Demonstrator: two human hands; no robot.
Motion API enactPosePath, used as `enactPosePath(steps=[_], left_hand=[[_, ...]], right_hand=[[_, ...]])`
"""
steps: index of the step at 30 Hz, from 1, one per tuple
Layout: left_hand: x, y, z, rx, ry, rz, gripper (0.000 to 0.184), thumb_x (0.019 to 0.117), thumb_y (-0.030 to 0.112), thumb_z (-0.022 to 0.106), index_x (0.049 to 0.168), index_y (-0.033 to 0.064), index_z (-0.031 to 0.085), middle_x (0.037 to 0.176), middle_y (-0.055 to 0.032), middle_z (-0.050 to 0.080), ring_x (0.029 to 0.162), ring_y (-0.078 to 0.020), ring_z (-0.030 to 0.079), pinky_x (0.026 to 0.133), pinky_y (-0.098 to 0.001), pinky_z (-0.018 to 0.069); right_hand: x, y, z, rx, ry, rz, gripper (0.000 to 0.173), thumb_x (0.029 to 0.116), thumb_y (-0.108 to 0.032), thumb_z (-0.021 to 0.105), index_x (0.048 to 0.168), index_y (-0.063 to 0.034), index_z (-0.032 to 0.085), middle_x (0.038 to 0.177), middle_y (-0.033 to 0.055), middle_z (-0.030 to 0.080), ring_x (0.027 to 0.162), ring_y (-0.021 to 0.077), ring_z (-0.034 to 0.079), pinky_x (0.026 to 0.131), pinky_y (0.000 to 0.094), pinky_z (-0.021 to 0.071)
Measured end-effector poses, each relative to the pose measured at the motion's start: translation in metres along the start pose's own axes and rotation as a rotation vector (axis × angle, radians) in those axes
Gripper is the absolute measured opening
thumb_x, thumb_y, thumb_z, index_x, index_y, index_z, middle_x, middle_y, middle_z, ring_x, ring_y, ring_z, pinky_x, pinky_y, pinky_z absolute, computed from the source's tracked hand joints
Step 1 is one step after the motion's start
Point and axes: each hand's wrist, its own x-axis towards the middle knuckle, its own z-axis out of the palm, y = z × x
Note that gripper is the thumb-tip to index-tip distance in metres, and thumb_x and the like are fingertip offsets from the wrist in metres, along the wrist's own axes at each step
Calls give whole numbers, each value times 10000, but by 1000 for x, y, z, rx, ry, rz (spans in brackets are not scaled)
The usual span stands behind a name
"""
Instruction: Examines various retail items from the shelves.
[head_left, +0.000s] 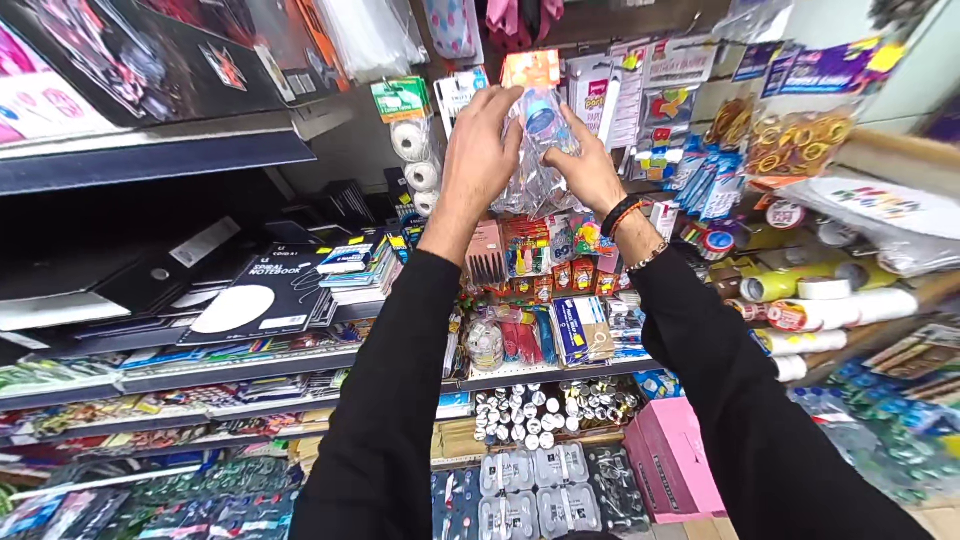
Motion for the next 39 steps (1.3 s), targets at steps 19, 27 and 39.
enactPosePath(steps=[19,27,39], left_hand=[[128,-47,59,-178,129,-267,285,944,174,607,1184,159,760,1120,-27,751,1048,-132,697,984,-368,519],[115,-59,78,-231,119,-261,469,924,102,574,1387,144,637,1235,-80,701,1103,-167,670,991,-369,519],[-258,-40,76,-583,84,-440,647,1022,283,576,1589,92,329,1507,-107,518,1342,-207,551,1054,-414,545]], right_hand=[[2,-10,-9,139,-105,42,823,896,-401,672,1615,-187,334,1410,100,602,1163,214,651,962,488,543],[2,30,29,132,-96,-37,1049,868,-383,773,1659,-178,114,1571,171,426,1366,290,518,1086,529,468],[-239,140,24,371,-57,106,916,911,-370,734,1630,-116,226,1509,114,515,1334,251,561,983,430,587]])
